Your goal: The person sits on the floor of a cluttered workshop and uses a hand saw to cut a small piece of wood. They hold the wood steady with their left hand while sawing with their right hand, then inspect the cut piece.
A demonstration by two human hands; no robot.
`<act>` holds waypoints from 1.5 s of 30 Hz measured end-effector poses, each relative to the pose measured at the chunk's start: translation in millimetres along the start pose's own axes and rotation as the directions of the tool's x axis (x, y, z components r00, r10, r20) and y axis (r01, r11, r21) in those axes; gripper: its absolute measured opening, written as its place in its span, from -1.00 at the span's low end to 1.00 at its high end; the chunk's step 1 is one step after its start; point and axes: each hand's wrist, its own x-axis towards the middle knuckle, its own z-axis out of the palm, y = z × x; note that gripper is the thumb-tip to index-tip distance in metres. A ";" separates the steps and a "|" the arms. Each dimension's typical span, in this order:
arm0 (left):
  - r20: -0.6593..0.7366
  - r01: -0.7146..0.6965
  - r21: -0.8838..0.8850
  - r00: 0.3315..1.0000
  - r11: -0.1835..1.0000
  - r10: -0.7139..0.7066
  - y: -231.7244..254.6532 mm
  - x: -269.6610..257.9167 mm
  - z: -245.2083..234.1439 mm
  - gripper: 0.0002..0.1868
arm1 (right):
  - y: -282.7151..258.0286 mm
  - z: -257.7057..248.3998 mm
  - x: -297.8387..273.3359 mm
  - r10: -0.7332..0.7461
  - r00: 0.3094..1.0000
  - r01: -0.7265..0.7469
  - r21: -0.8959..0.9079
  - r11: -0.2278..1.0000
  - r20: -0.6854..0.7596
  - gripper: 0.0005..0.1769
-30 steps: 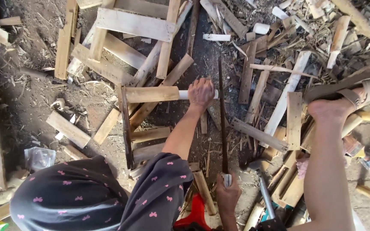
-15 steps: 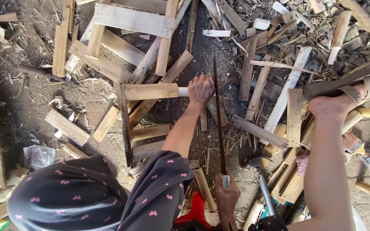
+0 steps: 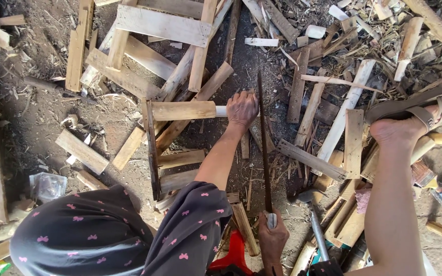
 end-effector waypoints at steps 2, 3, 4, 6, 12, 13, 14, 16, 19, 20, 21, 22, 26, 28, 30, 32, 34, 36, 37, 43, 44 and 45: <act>-0.001 -0.022 -0.034 1.000 0.999 0.022 0.7 2.0 -7.4 -0.61 | -1.7 -0.4 -1.7 0.011 1.000 -0.011 0.003 1.000 0.003 -0.55; -0.001 -0.021 -0.033 1.000 0.999 0.021 0.0 0.6 -5.2 -0.61 | -0.3 0.3 -0.4 0.011 1.000 -0.011 0.003 1.000 0.003 -0.55; 0.031 -0.016 -0.013 0.999 1.000 0.016 -0.6 0.0 -2.7 -0.65 | 0.8 1.0 1.4 0.009 1.000 -0.009 -0.013 1.000 -0.006 -0.54; 0.062 -0.011 0.007 0.998 1.000 0.011 -0.9 -0.7 -0.4 -0.66 | 1.4 1.6 3.2 0.006 1.000 -0.006 -0.029 1.000 -0.015 -0.53; 0.052 -0.006 -0.027 0.999 1.000 0.008 -0.2 -0.1 -0.5 -0.67 | -0.6 2.0 3.7 0.040 0.999 -0.040 -0.005 0.999 0.010 -0.51; 0.061 -0.017 -0.013 0.998 1.000 0.018 0.6 -0.1 -0.2 -0.66 | -1.2 1.9 4.3 0.036 0.999 -0.036 0.015 0.999 0.019 -0.49; 0.069 -0.028 0.001 0.997 1.000 0.027 1.2 0.5 0.0 -0.65 | -2.0 1.6 5.5 0.030 0.999 -0.031 0.035 0.999 0.028 -0.48; 0.037 -0.059 0.017 0.998 0.998 0.058 -1.3 0.5 0.0 -0.69 | -30.5 1.2 17.0 -0.037 0.998 0.036 0.021 0.999 0.043 -0.72; 0.018 -0.071 0.015 0.997 0.997 0.071 2.3 -2.2 -6.7 -0.69 | -58.2 1.6 22.1 -0.007 0.996 0.000 0.087 0.996 0.084 -0.69; 0.015 -0.053 0.000 0.999 0.999 0.053 2.4 5.3 -9.0 -0.62 | -70.1 3.9 26.9 0.072 0.991 -0.090 0.165 0.982 0.115 -0.36; 0.006 -0.057 0.005 0.998 0.998 0.057 1.4 5.3 0.1 -0.62 | -58.9 1.1 17.8 0.062 0.991 -0.082 0.173 0.981 0.116 -0.36; 0.003 -0.027 -0.006 1.000 1.000 0.027 0.0 1.5 8.2 -0.64 | -45.9 -1.7 6.0 0.110 0.989 -0.117 0.073 0.990 0.097 -0.59; 0.030 -0.022 -0.016 0.999 1.000 0.023 0.7 -0.4 6.5 -0.68 | -45.7 -23.2 -19.4 0.291 0.952 -0.294 0.016 0.956 0.097 -0.35; 0.039 -0.067 -0.031 0.997 0.997 0.068 0.8 -2.2 1.1 -0.68 | -57.8 -16.5 2.7 0.225 0.968 -0.231 0.042 0.972 0.115 -0.64; 0.045 -0.112 -0.035 0.993 0.993 0.114 -2.0 -1.3 0.4 -0.67 | -64.8 -9.2 18.4 0.151 0.979 -0.163 0.072 0.984 0.140 -0.83; 0.005 -0.022 -0.027 1.000 0.999 0.022 0.1 1.4 8.1 -0.69 | -65.6 -5.0 28.8 -0.049 0.989 0.033 0.112 0.993 0.142 -0.80; 0.039 -0.002 -0.029 0.999 1.000 0.003 -1.0 -0.5 14.1 -0.70 | -32.8 -2.3 10.3 0.028 0.991 -0.041 0.096 0.995 0.127 -0.80; 0.072 0.026 -0.029 0.997 0.999 -0.024 0.2 -1.5 14.8 -0.70 | -16.4 -4.1 -2.2 0.102 0.988 -0.110 0.074 0.991 0.113 -0.72; 0.109 0.039 -0.023 0.993 0.999 -0.037 1.8 -1.7 12.0 -0.68 | -16.8 -7.2 -6.5 0.119 0.986 -0.136 0.141 0.981 0.120 -0.79; -0.026 -0.027 0.120 0.999 0.992 0.030 5.0 -22.3 17.6 -0.85 | -58.5 -34.5 -83.0 -0.014 0.972 -0.028 0.173 0.984 0.236 -0.84; 0.003 -0.070 -0.014 0.998 0.997 0.070 17.3 -17.2 2.0 -0.85 | -74.7 -58.7 -118.5 -0.029 0.968 -0.011 0.153 0.988 0.251 -0.84; -0.007 -0.053 0.005 0.999 0.999 0.053 25.2 -16.8 -11.2 -0.85 | -76.6 -68.1 -131.5 -0.043 0.963 0.007 0.134 0.991 0.266 -0.84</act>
